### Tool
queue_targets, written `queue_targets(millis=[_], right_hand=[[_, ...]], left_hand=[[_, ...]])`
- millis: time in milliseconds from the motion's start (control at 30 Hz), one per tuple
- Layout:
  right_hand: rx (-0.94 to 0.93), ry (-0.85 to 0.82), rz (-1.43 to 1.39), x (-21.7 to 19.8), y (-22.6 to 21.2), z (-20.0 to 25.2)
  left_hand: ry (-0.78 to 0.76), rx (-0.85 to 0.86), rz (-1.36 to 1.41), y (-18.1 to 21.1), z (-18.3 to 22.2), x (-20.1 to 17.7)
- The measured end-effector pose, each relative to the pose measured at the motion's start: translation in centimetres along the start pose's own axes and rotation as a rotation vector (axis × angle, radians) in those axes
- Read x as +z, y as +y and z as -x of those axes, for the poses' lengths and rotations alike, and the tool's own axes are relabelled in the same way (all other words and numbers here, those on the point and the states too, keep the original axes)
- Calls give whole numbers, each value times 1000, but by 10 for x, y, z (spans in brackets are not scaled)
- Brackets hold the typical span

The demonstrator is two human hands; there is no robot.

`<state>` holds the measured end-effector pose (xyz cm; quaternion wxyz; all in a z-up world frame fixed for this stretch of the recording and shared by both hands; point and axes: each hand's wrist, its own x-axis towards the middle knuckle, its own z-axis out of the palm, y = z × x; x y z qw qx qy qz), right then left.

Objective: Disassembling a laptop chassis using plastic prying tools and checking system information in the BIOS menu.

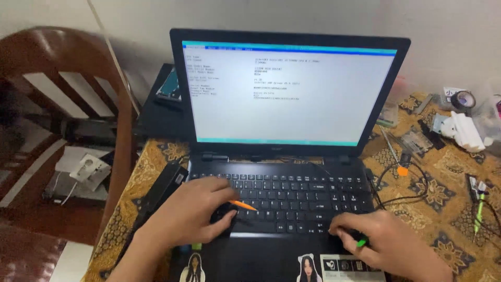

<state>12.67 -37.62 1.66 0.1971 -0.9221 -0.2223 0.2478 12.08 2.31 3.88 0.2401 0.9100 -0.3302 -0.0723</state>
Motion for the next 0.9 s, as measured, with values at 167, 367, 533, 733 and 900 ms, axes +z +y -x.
queue_targets(millis=[167,367,533,733,900], right_hand=[[-43,45,-5,0,0,0],[47,-7,4,2,7,-4],[71,-28,-10,3,7,-4],[73,-26,25,4,2,-3],[-78,86,-33,10,13,-5]], left_hand=[[8,27,-38,3,0,-4],[16,63,-14,2,2,-4],[10,75,-6,1,3,-3],[26,81,-8,3,3,-2],[-9,75,5,1,2,-3]])
